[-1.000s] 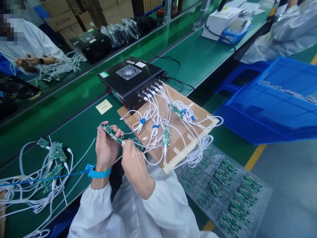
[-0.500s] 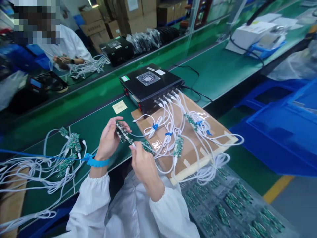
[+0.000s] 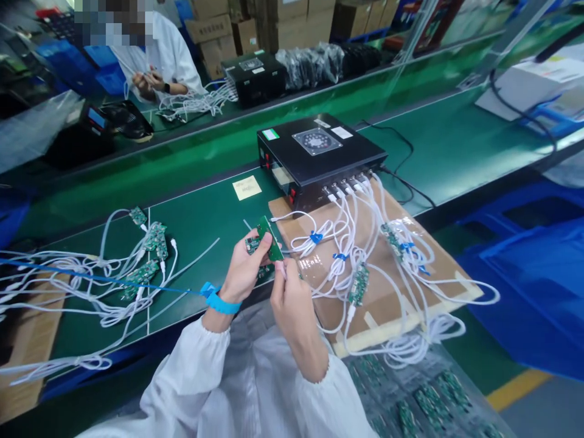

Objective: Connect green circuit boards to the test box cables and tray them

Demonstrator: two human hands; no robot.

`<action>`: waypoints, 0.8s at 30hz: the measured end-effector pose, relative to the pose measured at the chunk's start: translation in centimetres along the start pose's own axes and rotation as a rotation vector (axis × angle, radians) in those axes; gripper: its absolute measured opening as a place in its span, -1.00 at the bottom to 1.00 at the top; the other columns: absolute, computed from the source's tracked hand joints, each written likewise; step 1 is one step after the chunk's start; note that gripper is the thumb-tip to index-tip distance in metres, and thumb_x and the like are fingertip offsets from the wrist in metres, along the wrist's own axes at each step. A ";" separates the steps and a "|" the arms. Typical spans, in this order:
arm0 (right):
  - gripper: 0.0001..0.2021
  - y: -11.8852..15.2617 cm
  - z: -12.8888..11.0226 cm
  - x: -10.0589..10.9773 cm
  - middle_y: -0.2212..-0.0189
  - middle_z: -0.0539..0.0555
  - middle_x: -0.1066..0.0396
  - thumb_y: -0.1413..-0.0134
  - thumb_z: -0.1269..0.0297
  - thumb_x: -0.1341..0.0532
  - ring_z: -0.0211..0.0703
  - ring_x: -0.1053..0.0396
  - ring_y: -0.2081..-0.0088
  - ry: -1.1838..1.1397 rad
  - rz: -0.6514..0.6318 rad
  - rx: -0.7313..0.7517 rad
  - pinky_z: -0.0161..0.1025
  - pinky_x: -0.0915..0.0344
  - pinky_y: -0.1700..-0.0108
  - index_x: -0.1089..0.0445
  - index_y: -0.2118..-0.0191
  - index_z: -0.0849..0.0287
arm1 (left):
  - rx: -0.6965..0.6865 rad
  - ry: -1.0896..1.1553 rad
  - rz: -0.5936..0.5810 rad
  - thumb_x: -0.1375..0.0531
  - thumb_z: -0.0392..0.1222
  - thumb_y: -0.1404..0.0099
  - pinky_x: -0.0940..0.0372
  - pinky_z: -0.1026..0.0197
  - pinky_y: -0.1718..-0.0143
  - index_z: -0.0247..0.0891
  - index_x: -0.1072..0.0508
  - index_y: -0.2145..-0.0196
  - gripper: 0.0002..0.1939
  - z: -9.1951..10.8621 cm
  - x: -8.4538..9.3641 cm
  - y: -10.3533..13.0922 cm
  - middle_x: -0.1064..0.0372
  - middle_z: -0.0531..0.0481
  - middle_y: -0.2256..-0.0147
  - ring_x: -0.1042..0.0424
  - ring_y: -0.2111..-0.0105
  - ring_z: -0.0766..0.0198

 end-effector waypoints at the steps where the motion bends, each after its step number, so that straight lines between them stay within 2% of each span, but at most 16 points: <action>1: -0.73 -0.1 0.0 -0.1 0.48 0.08 -0.48 -0.46 0.15 0.08 -0.05 -0.50 0.48 0.039 -0.008 0.006 -0.26 -0.17 0.44 -0.28 0.20 0.11 | 0.001 -0.003 0.015 -0.45 0.21 -0.10 -0.24 0.35 0.49 -0.26 -0.47 0.29 -0.51 0.0 0.1 -0.1 -0.42 0.07 0.43 -0.34 0.51 0.40; 8: -0.64 -0.7 -0.5 -0.9 0.46 0.14 -0.49 -0.48 0.17 0.15 -0.04 -0.46 0.53 0.210 -0.082 0.089 -0.25 -0.04 0.50 -0.34 0.12 0.17 | -0.032 -0.021 0.123 -0.47 0.22 -0.05 -0.24 0.33 0.47 -0.28 -0.48 0.39 -0.50 0.6 1.4 -1.1 -0.38 0.08 0.49 -0.32 0.52 0.40; 14: -0.63 -2.3 -1.0 -0.8 0.50 0.11 -0.43 -0.50 0.18 0.16 -0.07 -0.42 0.54 0.285 -0.083 0.094 -0.28 0.05 0.51 -0.33 0.07 0.21 | -0.078 0.058 0.158 -0.47 0.16 -0.07 -0.27 0.31 0.39 -0.28 -0.47 0.42 -0.54 1.1 0.0 -1.7 -0.40 0.06 0.45 -0.35 0.47 0.39; 16: -0.64 -2.5 -1.0 -0.6 0.50 0.12 -0.43 -0.51 0.18 0.16 -0.07 -0.41 0.53 0.309 -0.089 0.080 -0.28 0.07 0.51 -0.32 0.09 0.22 | -0.056 0.073 0.158 -0.47 0.16 -0.07 -0.27 0.30 0.40 -0.29 -0.46 0.42 -0.54 0.9 -0.1 -2.4 -0.39 0.07 0.46 -0.36 0.48 0.38; 18: -0.65 -2.1 -0.9 -0.4 0.52 0.09 -0.40 -0.51 0.19 0.16 -0.09 -0.39 0.55 0.335 -0.113 0.063 -0.27 0.10 0.52 -0.31 0.11 0.21 | -0.039 0.100 0.243 -0.47 0.17 -0.07 -0.23 0.31 0.45 -0.28 -0.43 0.41 -0.52 0.9 1.2 -3.4 -0.38 0.09 0.47 -0.33 0.51 0.40; 21: -0.66 -0.8 -0.7 -0.6 0.58 0.04 -0.35 -0.52 0.20 0.15 -0.10 -0.35 0.60 0.349 -0.176 0.061 -0.27 0.12 0.53 -0.31 0.14 0.19 | -0.101 0.175 0.550 -0.48 0.16 -0.08 -0.12 0.35 0.54 -0.24 -0.33 0.43 -0.50 2.2 5.3 -4.3 -0.31 0.15 0.52 -0.23 0.58 0.47; 22: -0.66 -0.3 -0.7 -0.8 0.58 0.02 -0.34 -0.52 0.20 0.15 -0.10 -0.35 0.60 0.346 -0.199 0.071 -0.27 0.11 0.54 -0.31 0.15 0.19 | -0.122 0.192 0.580 -0.49 0.14 -0.08 -0.10 0.36 0.56 -0.23 -0.31 0.44 -0.50 2.8 5.9 -4.5 -0.29 0.17 0.53 -0.21 0.59 0.49; 24: -0.65 0.2 -0.7 -1.4 0.57 0.03 -0.35 -0.53 0.21 0.15 -0.08 -0.39 0.57 0.343 -0.233 0.102 -0.27 0.02 0.53 -0.32 0.14 0.20 | -0.141 0.210 0.448 -0.48 0.10 -0.10 -0.09 0.36 0.57 -0.25 -0.36 0.40 -0.54 4.1 5.1 -4.9 -0.33 0.14 0.49 -0.22 0.58 0.49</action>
Point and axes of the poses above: each hand's wrist, its own y-axis away from the middle knuckle, its own x-axis out of the back of the hand, z = x × y, the point moved 8 cm from there along -y, towards the middle knuckle
